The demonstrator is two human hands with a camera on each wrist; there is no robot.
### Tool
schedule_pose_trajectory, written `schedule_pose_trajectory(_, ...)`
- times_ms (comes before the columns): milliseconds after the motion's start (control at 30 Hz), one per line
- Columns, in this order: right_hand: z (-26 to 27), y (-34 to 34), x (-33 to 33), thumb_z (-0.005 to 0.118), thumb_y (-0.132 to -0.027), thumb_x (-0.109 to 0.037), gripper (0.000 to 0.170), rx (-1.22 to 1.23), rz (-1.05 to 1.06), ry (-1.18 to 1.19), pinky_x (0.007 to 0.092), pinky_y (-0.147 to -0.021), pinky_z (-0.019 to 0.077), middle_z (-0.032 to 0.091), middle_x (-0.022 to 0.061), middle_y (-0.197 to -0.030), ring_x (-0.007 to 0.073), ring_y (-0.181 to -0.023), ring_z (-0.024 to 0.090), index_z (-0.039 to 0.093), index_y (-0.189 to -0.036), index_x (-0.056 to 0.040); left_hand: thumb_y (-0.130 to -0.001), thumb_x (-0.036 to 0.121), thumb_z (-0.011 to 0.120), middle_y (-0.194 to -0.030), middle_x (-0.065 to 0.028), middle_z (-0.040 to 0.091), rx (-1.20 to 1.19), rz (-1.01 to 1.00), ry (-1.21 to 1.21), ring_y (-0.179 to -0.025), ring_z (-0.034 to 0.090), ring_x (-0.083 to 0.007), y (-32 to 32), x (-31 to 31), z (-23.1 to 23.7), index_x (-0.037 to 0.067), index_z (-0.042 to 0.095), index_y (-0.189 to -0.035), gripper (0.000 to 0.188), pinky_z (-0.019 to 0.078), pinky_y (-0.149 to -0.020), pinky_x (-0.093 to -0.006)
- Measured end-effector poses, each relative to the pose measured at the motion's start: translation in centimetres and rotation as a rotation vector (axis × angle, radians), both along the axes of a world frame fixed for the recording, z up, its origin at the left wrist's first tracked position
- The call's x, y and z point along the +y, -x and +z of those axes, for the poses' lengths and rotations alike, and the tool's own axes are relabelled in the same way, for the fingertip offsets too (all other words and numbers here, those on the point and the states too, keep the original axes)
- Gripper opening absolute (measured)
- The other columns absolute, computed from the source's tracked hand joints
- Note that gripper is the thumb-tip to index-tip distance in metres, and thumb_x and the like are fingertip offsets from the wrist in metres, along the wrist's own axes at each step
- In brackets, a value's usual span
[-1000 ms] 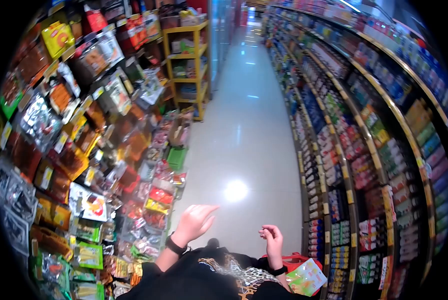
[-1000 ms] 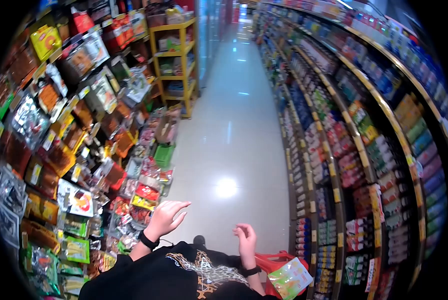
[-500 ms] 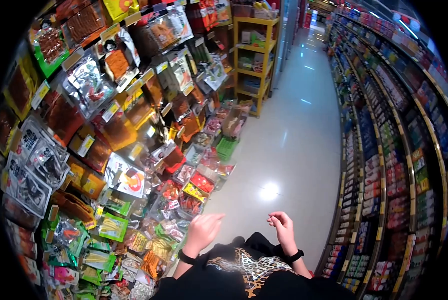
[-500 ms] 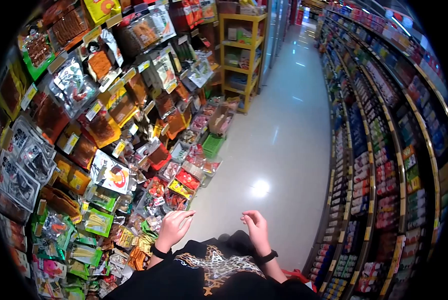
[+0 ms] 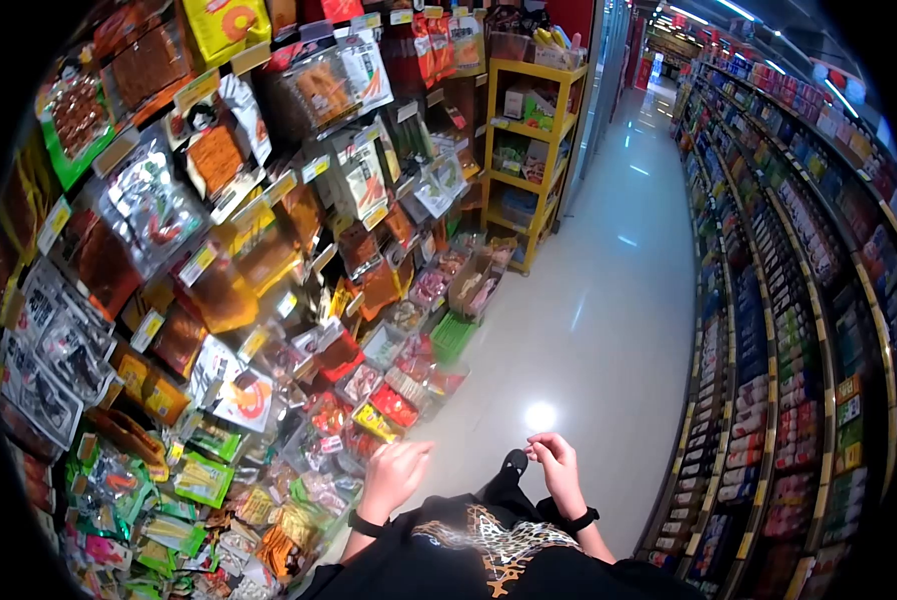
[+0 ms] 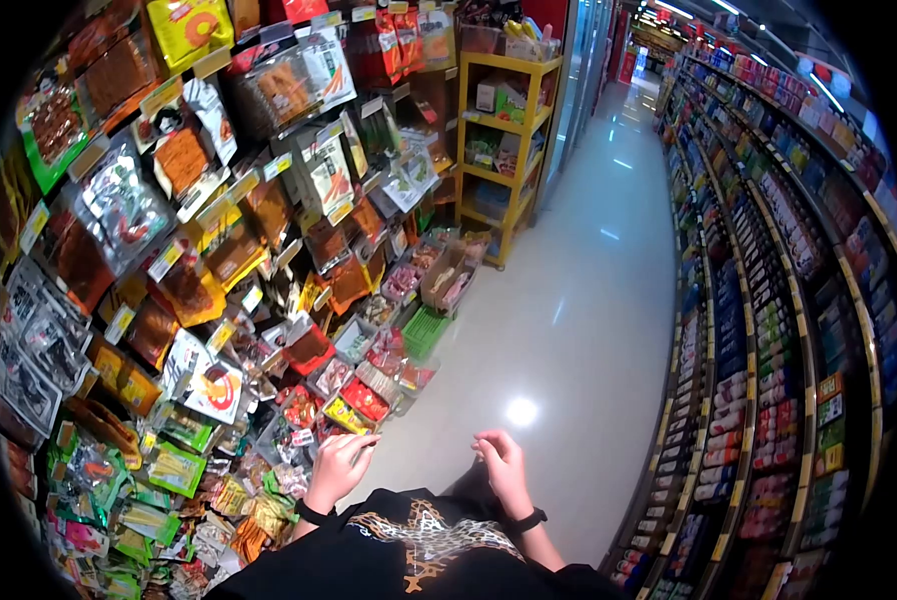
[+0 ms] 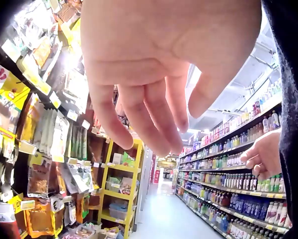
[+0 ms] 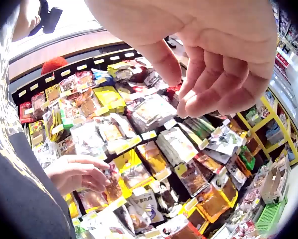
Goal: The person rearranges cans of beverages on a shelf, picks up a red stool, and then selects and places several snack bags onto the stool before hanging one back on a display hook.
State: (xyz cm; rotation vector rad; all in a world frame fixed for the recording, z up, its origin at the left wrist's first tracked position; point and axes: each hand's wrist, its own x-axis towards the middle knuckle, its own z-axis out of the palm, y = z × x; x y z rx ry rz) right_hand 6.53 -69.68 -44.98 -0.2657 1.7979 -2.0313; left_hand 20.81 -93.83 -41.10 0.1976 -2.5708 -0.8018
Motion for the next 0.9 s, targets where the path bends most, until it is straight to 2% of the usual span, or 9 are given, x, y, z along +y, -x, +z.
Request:
schedule_pose_trajectory(167,-1.3,8.4,2.3,0.054,-0.092,-0.006,0.011,0.003,-0.112,-0.046,0.0233,-0.07,0.0487,0.064,0.0053,-0.087,0.0109,-0.079,0.061,0.062,-0.097,-0.0002,-0.084,0.014,0.061,-0.093,-0.0056,0.069,0.024,-0.099,-0.002,-0.085,0.064,-0.0242,9.9,1.3,1.3,0.01,0.068,-0.098,0.017,0.0481,-0.078,-0.0378)
schedule_pose_trajectory(400,2.0,20.4,5.3,0.054,-0.092,-0.008,0.011,0.095,-0.198,-0.011,0.0214,-0.067,0.0454,0.065,0.0052,-0.084,0.0092,-0.074,0.059,0.061,-0.096,0.0,-0.083,0.012,0.061,-0.09,-0.0072,0.069,0.106,-0.192,0.015,-0.082,0.064,-0.0257,24.3,3.0,3.1,0.008,0.068,-0.097,0.016,0.0478,-0.075,-0.0379)
schedule_pose_trajectory(500,1.7,25.8,6.9,0.055,-0.092,-0.008,0.011,0.112,-0.264,-0.02,0.021,-0.067,0.0452,0.065,0.0047,-0.082,0.0093,-0.074,0.059,0.061,-0.096,-0.0002,-0.083,0.012,0.062,-0.09,-0.0073,0.069,0.103,-0.209,0.029,-0.083,0.064,-0.0251,29.8,3.8,3.4,0.008,0.069,-0.097,0.016,0.0482,-0.076,-0.0373)
schedule_pose_trajectory(733,1.4,32.8,6.6,0.054,-0.092,-0.009,0.011,0.059,-0.208,-0.082,0.0214,-0.066,0.0448,0.066,0.0047,-0.083,0.0081,-0.073,0.059,0.062,-0.096,-0.0015,-0.084,0.014,0.062,-0.09,-0.0074,0.069,0.054,-0.256,-0.056,-0.084,0.065,-0.0243,37.9,4.5,2.6,0.009,0.069,-0.098,0.016,0.0489,-0.077,-0.037)
schedule_pose_trajectory(900,0.0,37.6,4.5,0.055,-0.092,-0.012,0.013,-0.006,-0.205,-0.136,0.0214,-0.066,0.0446,0.067,0.0045,-0.082,0.008,-0.072,0.059,0.063,-0.097,-0.0027,-0.085,0.015,0.062,-0.089,-0.0076,0.068,0.023,-0.285,-0.066,-0.083,0.064,-0.0254,44.2,2.2,0.8,0.01,0.069,-0.099,0.017,0.0486,-0.077,-0.0369)
